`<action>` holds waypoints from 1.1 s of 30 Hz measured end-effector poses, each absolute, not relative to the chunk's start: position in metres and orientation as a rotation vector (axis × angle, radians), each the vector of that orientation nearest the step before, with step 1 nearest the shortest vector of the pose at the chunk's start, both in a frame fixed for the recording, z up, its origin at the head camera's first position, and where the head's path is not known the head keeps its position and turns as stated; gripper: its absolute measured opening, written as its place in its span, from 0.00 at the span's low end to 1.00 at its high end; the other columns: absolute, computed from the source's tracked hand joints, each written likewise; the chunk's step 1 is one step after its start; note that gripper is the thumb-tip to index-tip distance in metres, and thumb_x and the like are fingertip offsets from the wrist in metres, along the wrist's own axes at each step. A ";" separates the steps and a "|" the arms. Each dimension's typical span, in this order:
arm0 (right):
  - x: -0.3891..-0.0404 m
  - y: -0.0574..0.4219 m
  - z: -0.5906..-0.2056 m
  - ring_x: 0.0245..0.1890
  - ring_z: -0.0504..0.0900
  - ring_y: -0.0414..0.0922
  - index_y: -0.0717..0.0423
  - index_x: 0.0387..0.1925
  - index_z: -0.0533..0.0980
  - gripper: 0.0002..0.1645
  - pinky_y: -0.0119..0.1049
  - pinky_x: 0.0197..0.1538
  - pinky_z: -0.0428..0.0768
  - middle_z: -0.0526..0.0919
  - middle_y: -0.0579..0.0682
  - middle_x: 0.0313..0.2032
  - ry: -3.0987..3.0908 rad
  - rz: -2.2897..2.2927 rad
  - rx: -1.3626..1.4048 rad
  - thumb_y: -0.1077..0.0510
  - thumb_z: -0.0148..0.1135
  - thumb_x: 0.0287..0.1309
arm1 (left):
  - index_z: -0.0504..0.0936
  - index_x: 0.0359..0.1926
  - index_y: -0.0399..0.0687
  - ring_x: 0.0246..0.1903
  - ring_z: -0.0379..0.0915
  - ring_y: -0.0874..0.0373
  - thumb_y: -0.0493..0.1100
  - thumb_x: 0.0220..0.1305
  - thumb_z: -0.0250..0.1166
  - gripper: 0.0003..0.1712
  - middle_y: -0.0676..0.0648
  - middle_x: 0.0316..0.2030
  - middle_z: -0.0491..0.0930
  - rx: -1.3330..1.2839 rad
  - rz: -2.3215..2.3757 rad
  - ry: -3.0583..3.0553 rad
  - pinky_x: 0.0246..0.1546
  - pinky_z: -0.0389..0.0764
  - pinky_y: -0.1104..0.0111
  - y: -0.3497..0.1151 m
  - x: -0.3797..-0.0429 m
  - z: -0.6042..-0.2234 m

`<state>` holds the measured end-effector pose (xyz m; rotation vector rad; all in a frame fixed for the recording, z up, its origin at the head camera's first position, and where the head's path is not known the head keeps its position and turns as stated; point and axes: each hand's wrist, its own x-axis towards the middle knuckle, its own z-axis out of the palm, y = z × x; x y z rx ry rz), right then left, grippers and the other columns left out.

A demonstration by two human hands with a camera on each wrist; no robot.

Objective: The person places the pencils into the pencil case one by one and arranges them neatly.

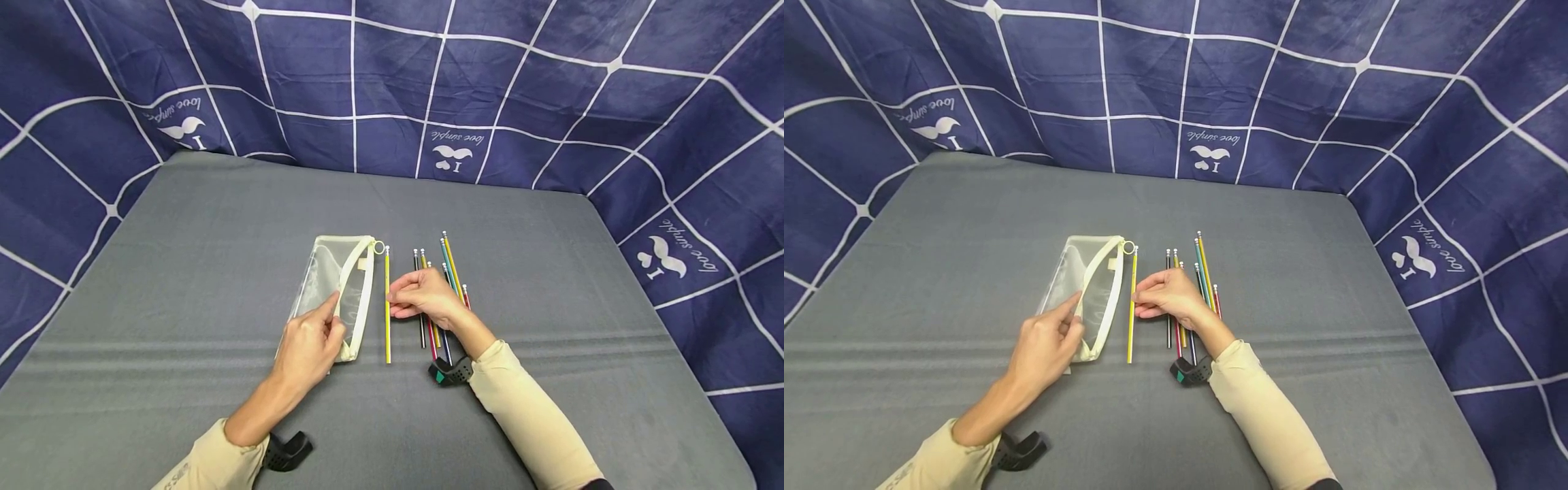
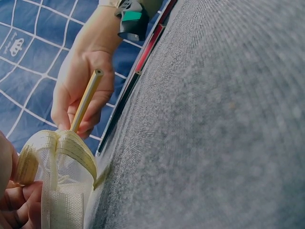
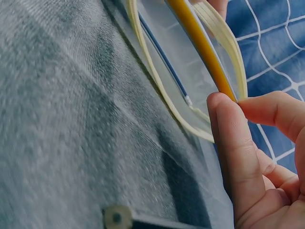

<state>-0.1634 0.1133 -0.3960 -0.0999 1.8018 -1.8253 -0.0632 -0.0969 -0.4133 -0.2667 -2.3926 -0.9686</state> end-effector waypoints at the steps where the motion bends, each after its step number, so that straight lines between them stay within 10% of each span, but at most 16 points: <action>1: -0.163 0.112 -0.396 0.23 0.85 0.43 0.75 0.37 0.76 0.09 0.36 0.32 0.84 0.85 0.54 0.25 1.798 -1.823 -0.099 0.76 0.59 0.52 | 0.83 0.52 0.30 0.16 0.65 0.67 0.31 0.51 0.60 0.24 0.53 0.17 0.75 -0.269 -0.968 -2.392 0.19 0.74 0.62 -0.097 -0.063 -0.413; 33: -0.175 0.072 -0.396 0.22 0.84 0.43 0.74 0.37 0.77 0.09 0.35 0.32 0.84 0.84 0.56 0.25 1.803 -1.748 -0.081 0.75 0.64 0.52 | 0.82 0.53 0.30 0.17 0.69 0.65 0.30 0.51 0.60 0.25 0.51 0.18 0.78 -0.276 -0.991 -2.410 0.19 0.74 0.63 -0.099 -0.065 -0.412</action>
